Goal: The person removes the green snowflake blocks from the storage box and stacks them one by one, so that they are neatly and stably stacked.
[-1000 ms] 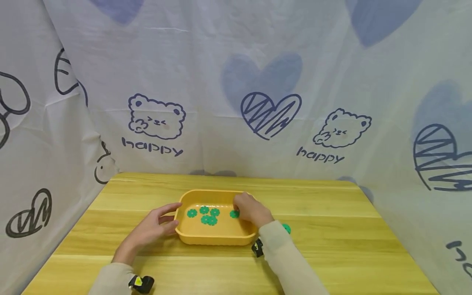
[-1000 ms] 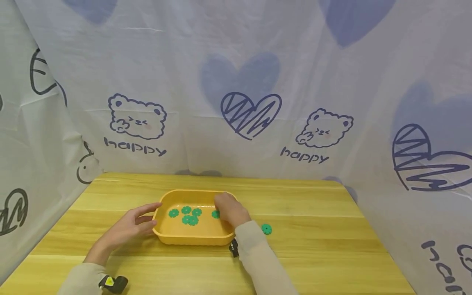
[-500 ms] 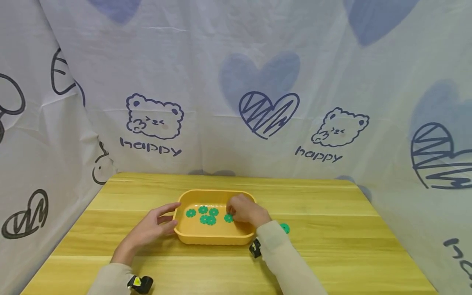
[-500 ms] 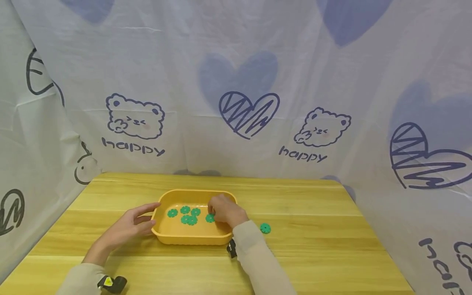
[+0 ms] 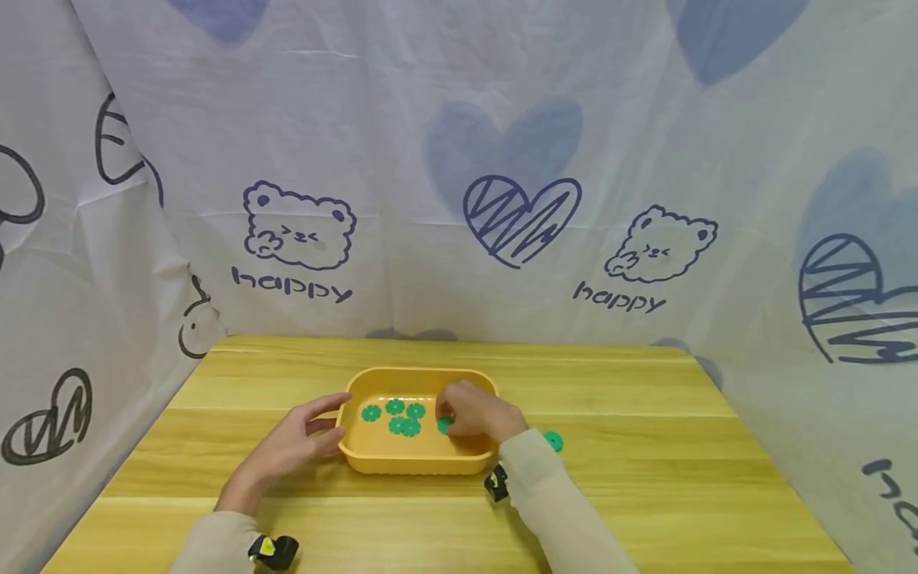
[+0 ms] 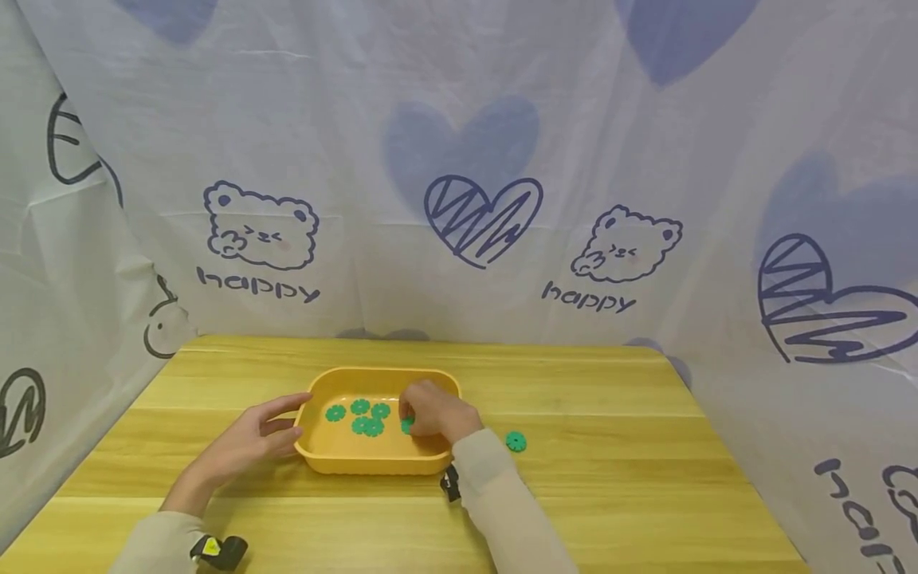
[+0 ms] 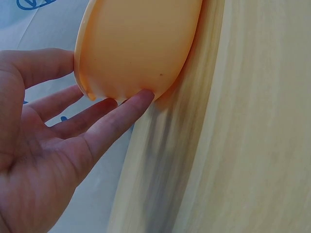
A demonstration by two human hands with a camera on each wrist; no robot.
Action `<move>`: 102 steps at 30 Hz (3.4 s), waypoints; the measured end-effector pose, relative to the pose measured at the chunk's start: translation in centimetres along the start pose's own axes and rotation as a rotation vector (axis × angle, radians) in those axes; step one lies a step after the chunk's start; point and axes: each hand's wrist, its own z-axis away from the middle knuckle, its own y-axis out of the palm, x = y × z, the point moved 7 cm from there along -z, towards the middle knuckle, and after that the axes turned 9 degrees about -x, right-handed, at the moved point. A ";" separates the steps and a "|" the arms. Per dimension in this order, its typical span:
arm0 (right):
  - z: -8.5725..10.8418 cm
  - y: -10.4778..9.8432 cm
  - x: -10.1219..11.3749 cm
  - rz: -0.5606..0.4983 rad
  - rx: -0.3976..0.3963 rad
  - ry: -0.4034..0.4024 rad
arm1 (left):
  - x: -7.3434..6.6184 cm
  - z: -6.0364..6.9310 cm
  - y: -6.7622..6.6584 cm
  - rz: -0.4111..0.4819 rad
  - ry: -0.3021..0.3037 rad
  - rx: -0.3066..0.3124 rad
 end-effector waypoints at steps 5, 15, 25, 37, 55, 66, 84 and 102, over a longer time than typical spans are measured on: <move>0.3 0.0 0.1 -0.017 -0.008 -0.018 | 0.0 0.0 0.1 -0.007 -0.001 0.006; 0.5 -0.1 -0.3 0.000 -0.024 -0.025 | -0.2 0.1 0.0 -0.014 -0.010 -0.004; 1.0 -0.2 -0.2 -0.001 -0.019 0.005 | -0.2 0.1 0.1 -0.016 -0.011 -0.001; 1.0 -0.3 0.1 0.056 -0.031 -0.031 | -0.1 0.0 0.1 -0.014 0.001 0.006; 2.6 -3.3 -0.3 -0.124 -0.106 -0.005 | -0.2 0.1 0.1 -0.012 -0.007 0.006; 6.4 -7.7 -2.1 -0.114 -0.203 0.069 | -0.3 0.1 0.0 -0.026 0.014 -0.004; 11.7 -7.0 -9.1 -0.105 -0.171 0.288 | -0.2 0.1 0.0 -0.018 0.006 -0.007; 13.5 -5.3 -11.6 -0.151 -0.178 0.243 | -0.3 0.2 0.0 -0.026 0.006 -0.009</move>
